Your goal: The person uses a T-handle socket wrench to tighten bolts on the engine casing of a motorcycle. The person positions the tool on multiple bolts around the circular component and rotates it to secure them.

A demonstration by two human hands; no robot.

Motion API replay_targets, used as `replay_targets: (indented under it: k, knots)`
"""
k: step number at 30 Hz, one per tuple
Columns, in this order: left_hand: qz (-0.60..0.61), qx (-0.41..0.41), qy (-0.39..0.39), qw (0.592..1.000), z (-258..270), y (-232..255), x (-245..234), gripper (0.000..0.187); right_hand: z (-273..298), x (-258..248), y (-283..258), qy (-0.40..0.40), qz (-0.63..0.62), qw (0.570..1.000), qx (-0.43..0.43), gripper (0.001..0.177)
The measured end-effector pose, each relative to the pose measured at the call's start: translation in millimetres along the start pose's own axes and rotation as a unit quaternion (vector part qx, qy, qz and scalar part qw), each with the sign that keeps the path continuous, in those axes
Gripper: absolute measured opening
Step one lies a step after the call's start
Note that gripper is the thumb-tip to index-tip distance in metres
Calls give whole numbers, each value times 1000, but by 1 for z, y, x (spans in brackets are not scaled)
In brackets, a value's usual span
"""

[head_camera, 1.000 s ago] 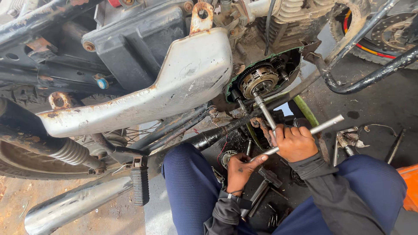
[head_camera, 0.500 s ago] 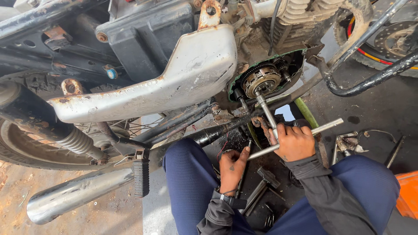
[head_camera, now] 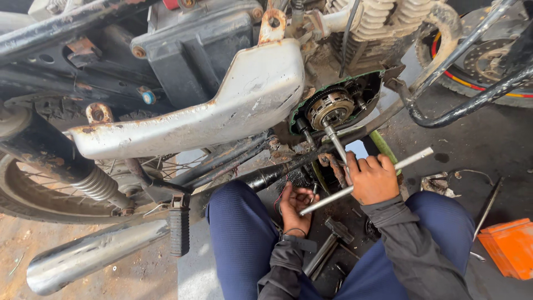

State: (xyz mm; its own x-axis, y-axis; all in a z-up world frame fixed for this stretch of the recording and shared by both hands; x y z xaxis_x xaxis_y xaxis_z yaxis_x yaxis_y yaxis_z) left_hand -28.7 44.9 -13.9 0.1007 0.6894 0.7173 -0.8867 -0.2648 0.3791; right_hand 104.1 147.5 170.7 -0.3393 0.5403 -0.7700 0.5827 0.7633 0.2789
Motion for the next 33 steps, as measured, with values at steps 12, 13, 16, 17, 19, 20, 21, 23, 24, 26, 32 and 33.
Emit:
replay_targets:
  k: [12, 13, 16, 17, 19, 20, 21, 23, 24, 26, 32, 33]
  knots:
    - [227, 38, -203, 952, 14, 25, 25, 54, 10, 14, 3, 92, -16, 996, 1, 34]
    - [225, 35, -201, 953, 15, 25, 25, 54, 11, 14, 3, 89, -16, 996, 4, 34]
    - [219, 40, -224, 949, 20, 31, 28, 52, 11, 16, 4, 91, -17, 996, 13, 34]
    - [206, 42, -231, 950, 22, 33, 29, 50, 11, 17, 5, 87, -24, 996, 21, 34]
    - [190, 42, -239, 951, 25, 37, 31, 48, 12, 18, 7, 85, -32, 995, 33, 35]
    - [173, 46, -226, 958, 26, 39, 30, 46, 12, 17, 8, 95, -47, 993, 46, 34]
    - [156, 51, -213, 963, 26, 41, 28, 44, 12, 17, 9, 105, -63, 991, 58, 33]
    - [140, 58, -229, 962, 28, 45, 31, 44, 12, 16, 10, 112, -72, 989, 69, 32]
    - [128, 64, -245, 959, 30, 46, 33, 45, 13, 16, 11, 118, -80, 987, 79, 31]
    - [112, 71, -238, 962, 32, 50, 34, 44, 13, 17, 10, 117, -87, 985, 89, 33]
    - [48, 111, -254, 960, 42, 57, 46, 39, 19, 21, 14, 119, -124, 978, 121, 35]
    - [42, 120, -262, 957, 45, 59, 50, 39, 19, 21, 15, 124, -130, 976, 125, 36]
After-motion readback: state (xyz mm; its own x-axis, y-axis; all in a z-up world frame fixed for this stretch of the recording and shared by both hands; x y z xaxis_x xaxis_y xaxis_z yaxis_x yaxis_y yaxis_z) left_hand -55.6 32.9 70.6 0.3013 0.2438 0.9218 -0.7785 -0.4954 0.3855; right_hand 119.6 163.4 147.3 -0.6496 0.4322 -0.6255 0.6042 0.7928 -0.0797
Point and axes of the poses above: each hand's wrist, its own z-axis away from the middle knuckle, its own x-axis out of the palm, y = z × x, the point moved 6 cm from there along -z, towards the middle knuckle
